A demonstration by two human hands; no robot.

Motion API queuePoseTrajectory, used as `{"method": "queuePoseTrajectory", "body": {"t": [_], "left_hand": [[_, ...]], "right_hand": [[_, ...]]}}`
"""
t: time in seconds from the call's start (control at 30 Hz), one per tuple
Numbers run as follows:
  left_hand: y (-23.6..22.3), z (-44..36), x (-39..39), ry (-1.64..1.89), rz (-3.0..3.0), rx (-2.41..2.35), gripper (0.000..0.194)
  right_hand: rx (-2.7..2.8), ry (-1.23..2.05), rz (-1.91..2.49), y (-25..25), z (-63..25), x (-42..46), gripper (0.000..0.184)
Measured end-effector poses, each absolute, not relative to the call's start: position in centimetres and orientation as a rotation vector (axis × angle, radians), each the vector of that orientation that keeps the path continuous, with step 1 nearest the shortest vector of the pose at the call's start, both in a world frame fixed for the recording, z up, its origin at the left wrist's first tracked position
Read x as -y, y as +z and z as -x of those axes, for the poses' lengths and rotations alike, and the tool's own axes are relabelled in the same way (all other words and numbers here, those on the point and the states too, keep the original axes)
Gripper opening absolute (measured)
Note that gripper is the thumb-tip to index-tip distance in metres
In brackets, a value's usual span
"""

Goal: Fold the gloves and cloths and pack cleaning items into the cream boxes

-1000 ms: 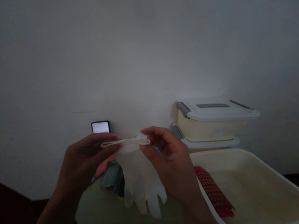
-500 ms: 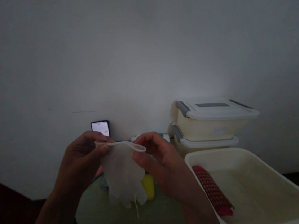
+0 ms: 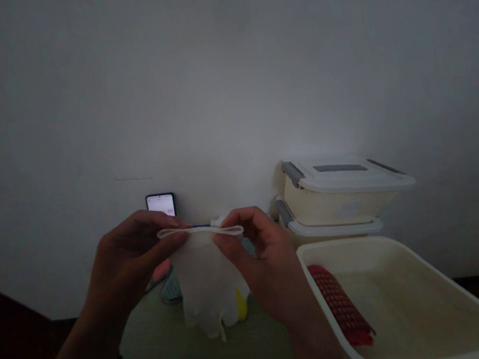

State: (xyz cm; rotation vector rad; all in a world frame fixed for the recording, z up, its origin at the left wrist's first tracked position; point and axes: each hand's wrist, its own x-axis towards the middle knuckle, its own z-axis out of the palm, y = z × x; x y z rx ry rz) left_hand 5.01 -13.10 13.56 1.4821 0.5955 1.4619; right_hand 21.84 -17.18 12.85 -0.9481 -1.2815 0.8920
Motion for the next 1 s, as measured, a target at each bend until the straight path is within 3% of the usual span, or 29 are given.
{"method": "queuePoseTrajectory", "body": {"t": [0.23,0.47,0.8,1.0], "left_hand": [[13.7,-5.0,13.4,1.47,-1.509,-0.607,0.016],[13.7,-4.8,13.2,1.41,-1.56,-0.55,0.018],[13.4,-4.5,13.2,1.487,-1.754,-0.73,0.015],[13.0,-5.0,13.3,1.515,-1.881,-0.935,0.014]], "right_hand": [[1.354,0.953,1.025,13.3,-21.6,17.7,0.026],[1.38,0.822,1.064,13.3,-21.7,17.3,0.015],[1.518,0.228,1.315,13.7,-21.0,17.7,0.01],[1.488,0.122,1.324,14.0,-20.2,18.1,0.009]]}}
